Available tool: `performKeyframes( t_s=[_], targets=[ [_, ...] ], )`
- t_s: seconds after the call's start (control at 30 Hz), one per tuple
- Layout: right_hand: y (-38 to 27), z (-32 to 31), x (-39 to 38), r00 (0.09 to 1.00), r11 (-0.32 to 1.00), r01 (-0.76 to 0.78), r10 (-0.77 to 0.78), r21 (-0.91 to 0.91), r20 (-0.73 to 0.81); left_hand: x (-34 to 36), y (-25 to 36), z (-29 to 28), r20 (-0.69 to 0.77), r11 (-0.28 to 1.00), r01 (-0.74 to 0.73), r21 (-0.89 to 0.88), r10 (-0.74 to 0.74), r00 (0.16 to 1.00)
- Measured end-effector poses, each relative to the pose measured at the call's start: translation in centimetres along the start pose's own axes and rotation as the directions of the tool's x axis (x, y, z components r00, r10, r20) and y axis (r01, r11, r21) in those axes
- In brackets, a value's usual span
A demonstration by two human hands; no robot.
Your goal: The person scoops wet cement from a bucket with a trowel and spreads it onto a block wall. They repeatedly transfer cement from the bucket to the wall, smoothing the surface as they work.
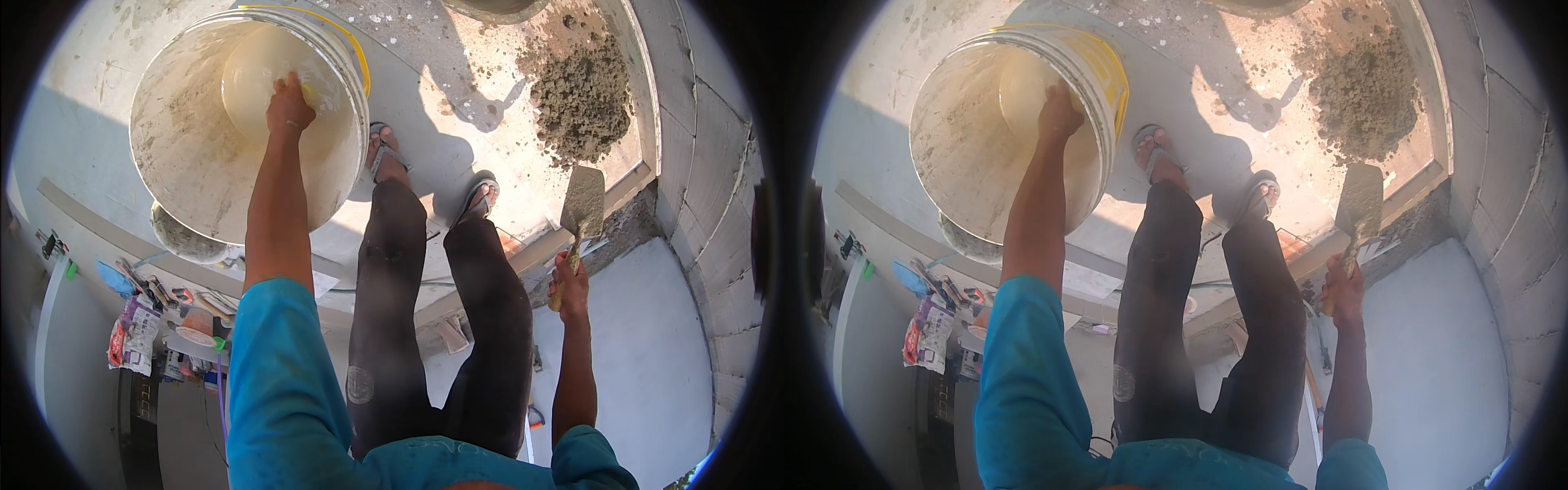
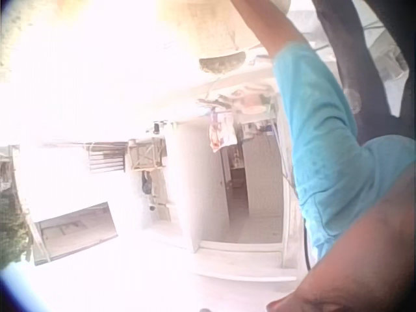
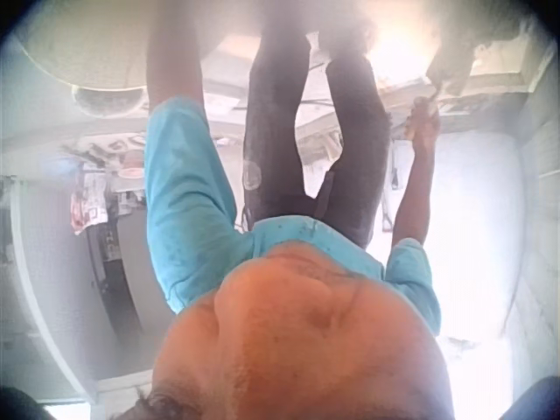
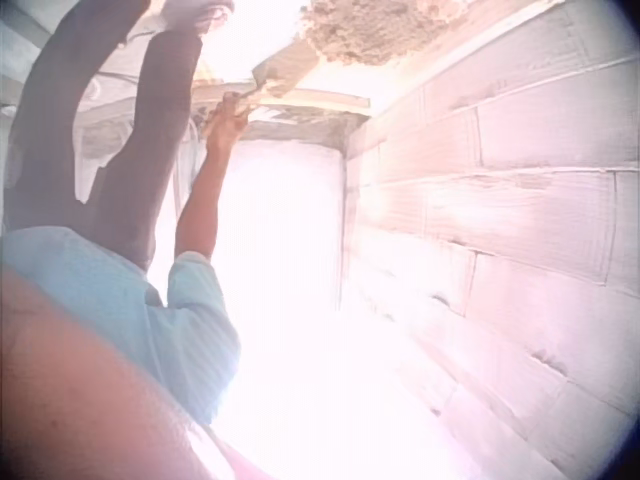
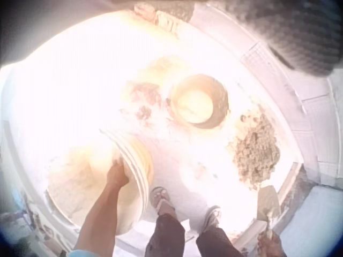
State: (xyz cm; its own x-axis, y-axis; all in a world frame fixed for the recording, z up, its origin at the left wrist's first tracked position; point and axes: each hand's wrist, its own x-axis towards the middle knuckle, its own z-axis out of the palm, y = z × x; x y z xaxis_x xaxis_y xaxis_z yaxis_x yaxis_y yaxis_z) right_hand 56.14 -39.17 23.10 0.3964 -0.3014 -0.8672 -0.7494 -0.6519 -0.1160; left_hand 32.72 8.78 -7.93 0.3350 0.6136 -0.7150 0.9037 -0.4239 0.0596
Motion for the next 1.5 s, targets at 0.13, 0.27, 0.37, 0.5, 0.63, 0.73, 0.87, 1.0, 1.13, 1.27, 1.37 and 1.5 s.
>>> performKeyframes(
  t_s=[0.13, 0.27, 0.37, 0.5, 0.63, 0.73, 0.87, 1.0, 1.13, 1.27, 1.37, 1.5],
  targets=[
    [0.9, 0.1, 2.4, 0.999, 0.992, 0.029, -0.031, 0.122, 0.019, -1.0, -0.4, -1.3, -0.166, 0.985, 0.062, -0.162, -0.089, 0.982],
    [2.3, 0.2, 6.0, 0.981, 0.961, 0.137, -0.165, 0.241, 0.1, -6.6, 1.8, -7.9, -0.431, 0.984, 0.06, -0.167, -0.128, 0.893],
    [2.4, -0.1, 9.3, 0.954, 0.905, 0.136, -0.23, 0.402, 0.194, -12.4, 4.4, -14.2, -0.571, 0.987, -0.053, -0.151, -0.043, 0.82],
    [0.1, -1.1, 12.5, 0.907, 0.859, 0.154, -0.319, 0.489, 0.276, -20.3, 9.2, -20.3, -0.711, 0.97, -0.229, 0.075, 0.213, 0.67],
    [-3.3, -3.8, 15.1, 0.863, 0.769, 0.016, -0.333, 0.639, 0.38, -26.0, 18.8, -20.9, -0.696, 0.881, -0.463, 0.099, 0.394, 0.601],
    [-5.3, -5.6, 18.1, 0.851, 0.601, -0.008, -0.416, 0.799, 0.321, -29.3, 29.8, -16.9, -0.579, 0.836, -0.548, 0.011, 0.452, 0.679],
    [-9.1, -6.0, 24.8, 0.813, 0.312, 0.085, -0.571, 0.946, 0.116, -29.6, 43.5, -8.2, -0.398, 0.71, -0.682, 0.173, 0.684, 0.611],
    [-12.9, -6.3, 31.6, 0.787, 0.09, 0.144, -0.614, 0.985, -0.059, -27.6, 55.2, -1.1, -0.183, 0.515, -0.791, 0.33, 0.857, 0.481],
    [-13.7, -6.8, 37.8, 0.735, -0.127, 0.037, -0.668, 0.991, -0.113, -26.6, 64.0, 2.3, 0.021, 0.373, -0.745, 0.553, 0.887, 0.46],
    [-13.5, -7.6, 38.0, 0.815, 0.02, 0.146, -0.569, 0.989, -0.108, -24.5, 68.8, 3.8, 0.225, 0.225, -0.729, 0.647, 0.857, 0.464],
    [-12.7, -8.5, 40.4, 0.785, 0.208, 0.339, -0.601, 0.918, -0.154, -23.6, 71.1, 4.5, 0.298, 0.082, -0.71, 0.699, 0.87, 0.393],
    [-10.9, -13.0, 40.3, 0.72, 0.577, 0.645, -0.679, 0.502, -0.144, -22.4, 72.7, 4.3, 0.385, 0.034, -0.671, 0.74, 0.797, 0.465]
  ],
)
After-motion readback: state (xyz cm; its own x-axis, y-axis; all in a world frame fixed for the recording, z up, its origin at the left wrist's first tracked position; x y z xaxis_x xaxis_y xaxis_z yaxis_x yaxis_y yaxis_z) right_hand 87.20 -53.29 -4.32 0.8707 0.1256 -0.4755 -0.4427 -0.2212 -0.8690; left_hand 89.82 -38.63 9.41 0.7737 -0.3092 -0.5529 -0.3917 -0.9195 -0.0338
